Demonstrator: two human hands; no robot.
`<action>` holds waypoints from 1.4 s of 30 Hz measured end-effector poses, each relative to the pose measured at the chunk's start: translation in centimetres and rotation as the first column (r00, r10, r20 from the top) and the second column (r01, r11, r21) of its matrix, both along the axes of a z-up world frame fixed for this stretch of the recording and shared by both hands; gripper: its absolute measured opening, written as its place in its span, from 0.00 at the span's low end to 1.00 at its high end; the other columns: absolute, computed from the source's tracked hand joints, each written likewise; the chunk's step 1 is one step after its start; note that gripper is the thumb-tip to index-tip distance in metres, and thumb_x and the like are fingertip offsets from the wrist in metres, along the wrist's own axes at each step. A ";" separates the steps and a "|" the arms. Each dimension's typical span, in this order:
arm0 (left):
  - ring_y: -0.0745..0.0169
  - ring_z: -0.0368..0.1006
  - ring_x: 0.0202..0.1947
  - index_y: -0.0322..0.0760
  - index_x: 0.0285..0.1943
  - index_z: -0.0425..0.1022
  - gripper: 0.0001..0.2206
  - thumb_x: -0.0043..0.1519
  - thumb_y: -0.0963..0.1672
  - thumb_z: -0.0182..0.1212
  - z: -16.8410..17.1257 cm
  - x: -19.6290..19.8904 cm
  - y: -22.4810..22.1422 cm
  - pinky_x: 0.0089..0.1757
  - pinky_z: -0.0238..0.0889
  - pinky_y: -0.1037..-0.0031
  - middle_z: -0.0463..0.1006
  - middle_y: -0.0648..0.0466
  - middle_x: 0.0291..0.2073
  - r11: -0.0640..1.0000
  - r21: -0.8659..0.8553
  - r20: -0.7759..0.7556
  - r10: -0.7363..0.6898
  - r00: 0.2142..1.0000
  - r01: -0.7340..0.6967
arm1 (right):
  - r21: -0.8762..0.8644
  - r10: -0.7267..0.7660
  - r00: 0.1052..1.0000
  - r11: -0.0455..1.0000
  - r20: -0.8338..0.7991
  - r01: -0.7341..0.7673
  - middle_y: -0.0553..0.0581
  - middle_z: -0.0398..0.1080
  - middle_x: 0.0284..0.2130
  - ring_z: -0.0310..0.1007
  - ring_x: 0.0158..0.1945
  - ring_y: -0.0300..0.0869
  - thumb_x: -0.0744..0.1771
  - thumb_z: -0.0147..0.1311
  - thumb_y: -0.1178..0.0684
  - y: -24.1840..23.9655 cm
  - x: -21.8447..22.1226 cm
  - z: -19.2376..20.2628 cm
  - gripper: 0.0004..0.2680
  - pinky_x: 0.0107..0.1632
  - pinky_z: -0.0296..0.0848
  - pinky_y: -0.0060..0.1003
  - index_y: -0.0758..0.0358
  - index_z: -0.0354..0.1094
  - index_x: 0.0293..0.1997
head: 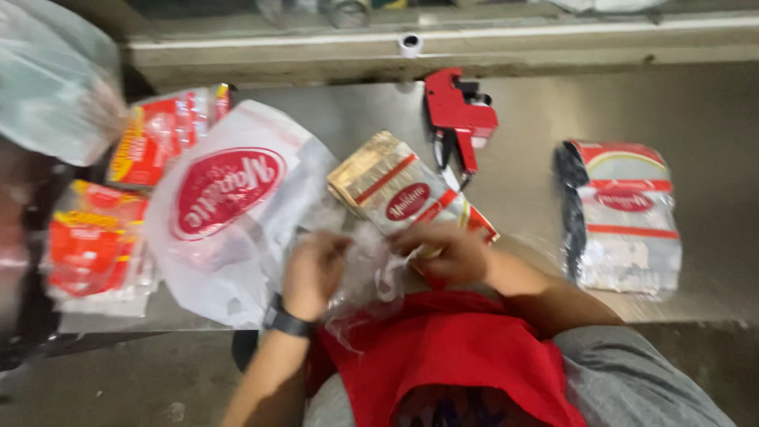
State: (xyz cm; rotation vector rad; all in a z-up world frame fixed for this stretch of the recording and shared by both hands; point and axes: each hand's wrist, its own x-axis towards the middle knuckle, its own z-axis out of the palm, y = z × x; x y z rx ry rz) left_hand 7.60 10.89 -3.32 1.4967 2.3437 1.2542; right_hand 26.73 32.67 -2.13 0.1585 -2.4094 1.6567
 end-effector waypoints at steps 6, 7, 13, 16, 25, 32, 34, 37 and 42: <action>0.61 0.74 0.40 0.33 0.44 0.72 0.04 0.72 0.39 0.56 1.9 -6.9 4.4 0.46 0.69 0.71 0.77 0.52 0.38 0.894 0.368 0.233 0.179 0.956 -0.257 | 0.023 -0.507 0.861 0.862 0.035 0.507 0.61 0.78 0.50 0.79 0.49 0.46 0.68 0.61 0.60 4.7 3.6 -3.0 0.11 0.52 0.78 0.40 0.63 0.73 0.57; 0.64 0.74 0.41 0.33 0.46 0.69 0.01 0.69 0.38 0.56 2.1 -8.1 5.4 0.47 0.70 0.73 0.77 0.53 0.40 0.826 0.497 0.236 0.164 0.958 -0.264 | 0.188 -0.535 0.829 0.841 0.160 0.507 0.62 0.76 0.52 0.79 0.49 0.48 0.67 0.61 0.57 4.8 4.0 -3.3 0.14 0.52 0.78 0.41 0.59 0.72 0.59; 0.53 0.74 0.40 0.35 0.51 0.77 0.10 0.63 0.35 0.61 -0.2 -11.5 11.9 0.46 0.72 0.67 0.77 0.45 0.43 0.881 0.395 0.053 0.260 0.964 -0.259 | 0.727 -0.557 0.770 0.661 0.312 0.184 0.76 0.47 0.70 0.51 0.69 0.71 0.57 0.71 0.46 3.9 5.9 -4.4 0.35 0.65 0.54 0.58 0.53 0.53 0.71; 0.32 0.67 0.57 0.29 0.64 0.72 0.24 0.56 0.38 0.67 -2.4 -9.7 12.4 0.57 0.62 0.53 0.73 0.31 0.56 0.969 0.236 -0.315 0.148 0.937 -0.074 | 0.655 -0.541 0.737 0.734 0.404 0.180 0.75 0.41 0.72 0.46 0.71 0.69 0.57 0.68 0.47 3.3 5.7 -5.4 0.37 0.71 0.50 0.54 0.50 0.48 0.73; 0.36 0.53 0.71 0.44 0.67 0.69 0.32 0.54 0.56 0.68 -6.5 4.6 9.5 0.67 0.38 0.47 0.61 0.38 0.70 0.820 -0.413 -0.163 -0.494 0.854 0.396 | 0.579 -0.437 0.886 0.767 0.155 0.277 0.77 0.57 0.64 0.60 0.65 0.64 0.58 0.64 0.52 6.4 2.4 -8.6 0.29 0.64 0.62 0.51 0.61 0.60 0.68; 0.39 0.43 0.76 0.47 0.68 0.65 0.36 0.52 0.59 0.67 -9.5 3.6 8.2 0.69 0.29 0.47 0.57 0.43 0.72 0.854 -0.462 -0.140 -0.337 0.931 0.239 | 0.449 -0.917 0.396 0.330 -0.058 0.830 0.64 0.75 0.39 0.77 0.40 0.54 0.63 0.66 0.48 15.7 -4.4 -11.3 0.14 0.45 0.75 0.45 0.64 0.75 0.47; 0.40 0.43 0.76 0.48 0.68 0.65 0.35 0.54 0.59 0.65 -9.9 3.7 8.2 0.70 0.28 0.47 0.56 0.43 0.73 0.861 -0.458 -0.142 -0.318 0.937 0.223 | 0.657 -0.892 0.430 0.244 -0.136 0.713 0.67 0.74 0.37 0.75 0.39 0.59 0.60 0.73 0.43 17.2 -5.7 -12.6 0.18 0.40 0.73 0.49 0.68 0.75 0.41; 0.40 0.41 0.76 0.48 0.68 0.65 0.36 0.54 0.61 0.63 -10.1 3.9 8.2 0.69 0.26 0.47 0.55 0.42 0.73 0.852 -0.478 -0.121 -0.308 0.944 0.216 | 0.518 -0.884 0.460 0.432 0.083 0.738 0.63 0.75 0.35 0.75 0.38 0.51 0.60 0.69 0.48 18.6 -5.7 -14.6 0.17 0.41 0.72 0.44 0.67 0.74 0.47; 0.39 0.39 0.75 0.46 0.69 0.64 0.37 0.55 0.63 0.59 -10.2 3.3 8.1 0.68 0.25 0.46 0.54 0.42 0.73 0.849 -0.470 -0.137 -0.341 0.930 0.241 | -0.362 -0.489 0.641 0.549 0.591 0.753 0.55 0.71 0.29 0.68 0.28 0.43 0.62 0.64 0.52 20.1 -1.7 -15.7 0.11 0.31 0.66 0.37 0.65 0.70 0.42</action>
